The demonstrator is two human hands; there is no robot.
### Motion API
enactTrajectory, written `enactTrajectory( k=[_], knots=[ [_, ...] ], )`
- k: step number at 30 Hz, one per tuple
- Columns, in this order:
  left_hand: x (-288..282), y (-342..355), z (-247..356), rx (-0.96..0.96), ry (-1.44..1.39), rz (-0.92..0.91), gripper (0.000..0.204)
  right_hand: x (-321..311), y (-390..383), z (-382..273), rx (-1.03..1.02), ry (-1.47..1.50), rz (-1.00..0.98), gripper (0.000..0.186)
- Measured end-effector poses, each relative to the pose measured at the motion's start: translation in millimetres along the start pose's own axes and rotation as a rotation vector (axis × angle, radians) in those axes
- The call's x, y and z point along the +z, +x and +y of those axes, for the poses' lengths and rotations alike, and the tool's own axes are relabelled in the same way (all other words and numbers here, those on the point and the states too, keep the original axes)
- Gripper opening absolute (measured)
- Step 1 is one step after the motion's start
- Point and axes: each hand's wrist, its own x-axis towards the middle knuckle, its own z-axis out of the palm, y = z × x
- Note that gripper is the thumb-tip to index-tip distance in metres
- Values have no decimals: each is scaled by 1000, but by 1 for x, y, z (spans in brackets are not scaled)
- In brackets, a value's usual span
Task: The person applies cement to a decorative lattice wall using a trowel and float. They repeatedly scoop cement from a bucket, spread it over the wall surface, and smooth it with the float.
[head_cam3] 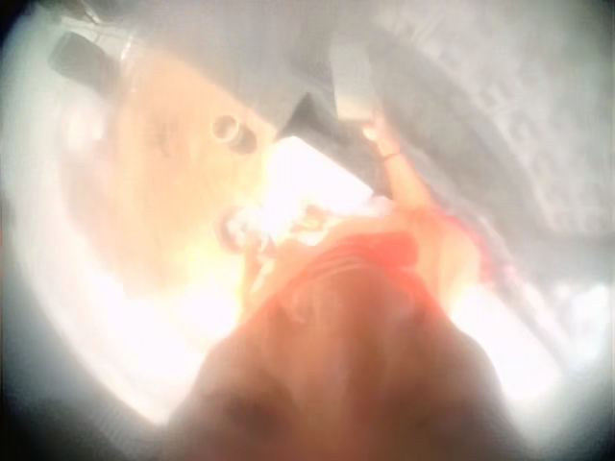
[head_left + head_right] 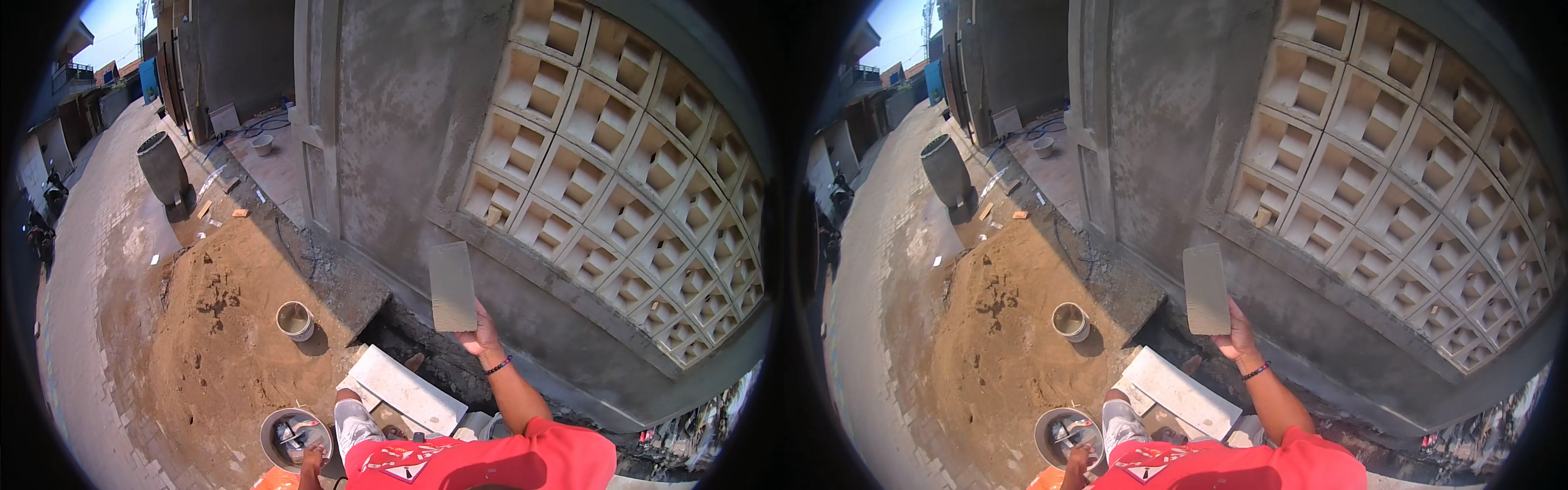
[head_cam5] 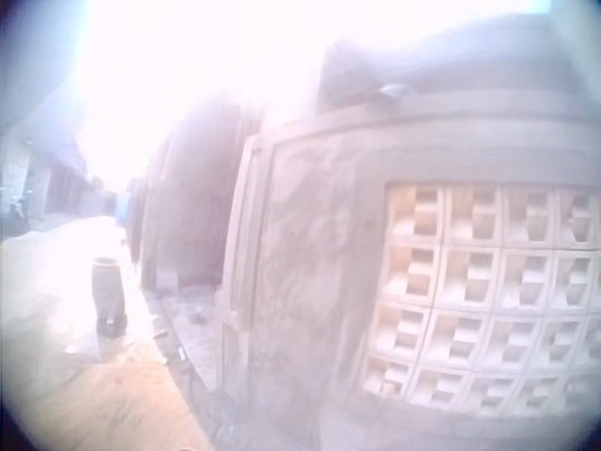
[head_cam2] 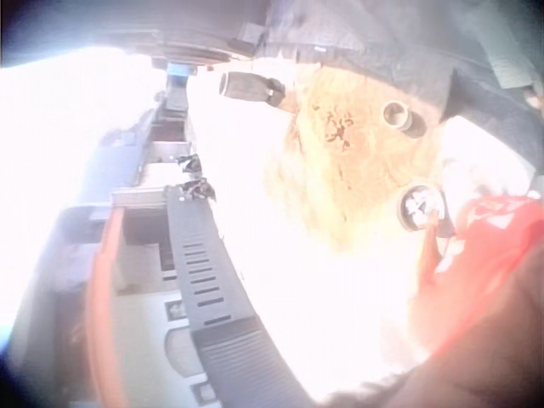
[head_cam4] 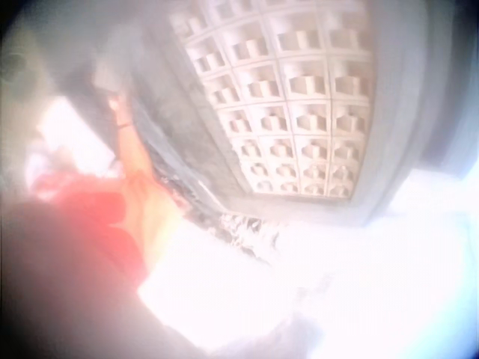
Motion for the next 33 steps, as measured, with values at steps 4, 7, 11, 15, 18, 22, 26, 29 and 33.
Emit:
enactTrajectory(
  k=[4,7,11,15,18,22,26,29,33],
  knots=[
    [-1,61,55,5,-25,-35,32,28,73,-63,-300,-126,74,49],
    [-5,104,135,37,29,-57,32,60,143,-116,-527,-171,117,50],
    [-7,166,280,139,129,-114,32,105,235,-206,-897,-367,99,47],
    [-7,201,412,229,263,-154,32,142,323,-317,-1123,-521,86,48],
    [-2,214,482,283,323,-186,32,180,361,-382,-1207,-575,254,47],
    [15,226,523,301,366,-218,33,205,390,-425,-1280,-619,268,47],
    [32,230,532,288,395,-252,33,213,405,-444,-1280,-653,294,47],
    [44,230,531,271,417,-274,33,214,415,-451,-1279,-679,312,47],
    [55,230,532,259,438,-293,33,211,422,-459,-1297,-760,365,46]
  ],
)
